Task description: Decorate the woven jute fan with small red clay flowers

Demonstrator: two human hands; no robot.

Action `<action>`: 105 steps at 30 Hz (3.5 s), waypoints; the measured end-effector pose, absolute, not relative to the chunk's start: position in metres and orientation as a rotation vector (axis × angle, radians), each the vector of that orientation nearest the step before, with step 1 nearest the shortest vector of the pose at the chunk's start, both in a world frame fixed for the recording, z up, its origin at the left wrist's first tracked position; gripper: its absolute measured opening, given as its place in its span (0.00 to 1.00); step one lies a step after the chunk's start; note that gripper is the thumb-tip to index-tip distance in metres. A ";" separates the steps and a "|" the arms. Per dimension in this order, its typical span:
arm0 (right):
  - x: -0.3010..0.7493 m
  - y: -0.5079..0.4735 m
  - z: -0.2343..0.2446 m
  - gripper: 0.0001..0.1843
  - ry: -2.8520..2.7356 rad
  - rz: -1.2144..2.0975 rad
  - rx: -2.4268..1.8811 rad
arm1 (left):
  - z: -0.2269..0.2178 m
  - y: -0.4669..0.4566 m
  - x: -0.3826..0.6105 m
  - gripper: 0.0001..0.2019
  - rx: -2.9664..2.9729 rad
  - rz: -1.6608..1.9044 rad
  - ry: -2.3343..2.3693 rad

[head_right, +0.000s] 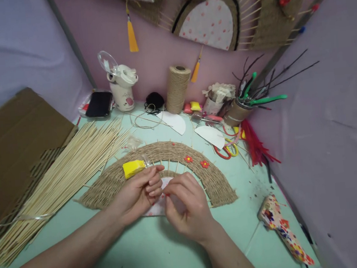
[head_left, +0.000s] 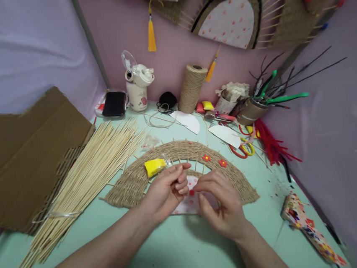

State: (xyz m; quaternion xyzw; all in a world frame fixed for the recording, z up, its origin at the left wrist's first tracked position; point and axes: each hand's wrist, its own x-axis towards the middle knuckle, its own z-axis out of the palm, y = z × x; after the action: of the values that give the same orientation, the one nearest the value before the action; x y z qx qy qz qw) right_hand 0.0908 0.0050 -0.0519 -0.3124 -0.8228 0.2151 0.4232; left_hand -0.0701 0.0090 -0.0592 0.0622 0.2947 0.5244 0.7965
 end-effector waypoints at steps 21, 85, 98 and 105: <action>0.087 0.004 -0.069 0.24 -2.335 0.001 -1.000 | -0.053 0.007 -0.069 0.24 -0.064 1.184 0.393; 0.074 0.000 -0.071 0.41 -2.547 0.005 -0.767 | -0.051 0.007 -0.082 0.33 0.000 1.093 0.228; 0.073 0.002 -0.073 0.40 -2.517 -0.013 -0.839 | -0.052 0.010 -0.088 0.33 0.020 1.168 0.175; 0.073 0.003 -0.072 0.40 -2.543 0.044 -0.803 | -0.053 0.012 -0.087 0.34 -0.010 1.086 0.189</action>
State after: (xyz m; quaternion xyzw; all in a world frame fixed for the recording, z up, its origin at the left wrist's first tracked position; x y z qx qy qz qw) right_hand 0.0734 0.0027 -0.0720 -0.2928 -0.9268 0.0159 0.2349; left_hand -0.0869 0.0115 -0.0529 -0.0049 0.0898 0.5158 0.8520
